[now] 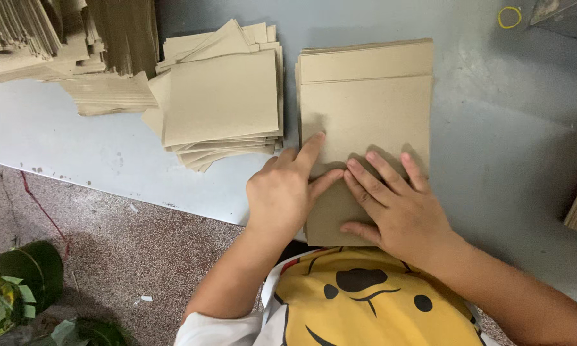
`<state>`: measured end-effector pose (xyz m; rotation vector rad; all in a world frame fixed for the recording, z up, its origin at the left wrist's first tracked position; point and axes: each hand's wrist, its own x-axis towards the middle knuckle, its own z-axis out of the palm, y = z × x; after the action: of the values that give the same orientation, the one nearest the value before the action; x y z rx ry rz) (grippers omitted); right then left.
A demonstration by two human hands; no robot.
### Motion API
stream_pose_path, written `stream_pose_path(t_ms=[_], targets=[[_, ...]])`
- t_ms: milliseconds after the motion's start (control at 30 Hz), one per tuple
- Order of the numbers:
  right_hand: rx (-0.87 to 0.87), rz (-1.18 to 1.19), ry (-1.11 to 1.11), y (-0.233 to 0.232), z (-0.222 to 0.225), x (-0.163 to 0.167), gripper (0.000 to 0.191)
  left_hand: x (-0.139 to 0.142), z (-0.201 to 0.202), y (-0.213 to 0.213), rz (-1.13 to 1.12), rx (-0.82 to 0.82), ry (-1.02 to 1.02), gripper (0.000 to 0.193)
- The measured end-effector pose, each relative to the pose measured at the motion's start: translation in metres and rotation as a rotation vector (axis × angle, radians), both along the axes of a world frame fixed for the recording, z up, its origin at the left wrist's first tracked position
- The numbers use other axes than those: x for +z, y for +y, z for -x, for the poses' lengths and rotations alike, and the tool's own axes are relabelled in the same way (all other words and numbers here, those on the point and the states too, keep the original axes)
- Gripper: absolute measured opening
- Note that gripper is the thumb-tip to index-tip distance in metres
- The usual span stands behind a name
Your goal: The person folds kraft paper sheets in half one at a time on the worktable, pressing the crease flat by hand, and places each folded sheet onto a growing stack of finished sheets beside the work area.
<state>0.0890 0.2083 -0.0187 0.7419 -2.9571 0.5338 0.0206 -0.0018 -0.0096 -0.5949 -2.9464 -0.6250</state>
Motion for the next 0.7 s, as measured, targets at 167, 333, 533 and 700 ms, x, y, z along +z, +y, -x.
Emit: stream_pose_path(t_ms=[167,333,533,700], targets=[[-0.094,-0.106,-0.072,0.04,-0.028,-0.007,0.075,0.009,-0.005,-0.018,0.065,0.006,-0.063,0.06],[-0.236,-0.329,0.034,0.067,-0.044,0.008,0.065,0.023,-0.011,-0.021,0.072,-0.144,0.139,0.041],[0.131,0.068,-0.044,0.031,-0.037,0.012,0.044,0.013,0.008,0.008,0.043,-0.47,0.253,0.035],[0.115,0.176,-0.195,0.037,-0.024,0.015,0.042,0.019,0.018,-0.011,-0.002,-0.501,0.261,0.036]])
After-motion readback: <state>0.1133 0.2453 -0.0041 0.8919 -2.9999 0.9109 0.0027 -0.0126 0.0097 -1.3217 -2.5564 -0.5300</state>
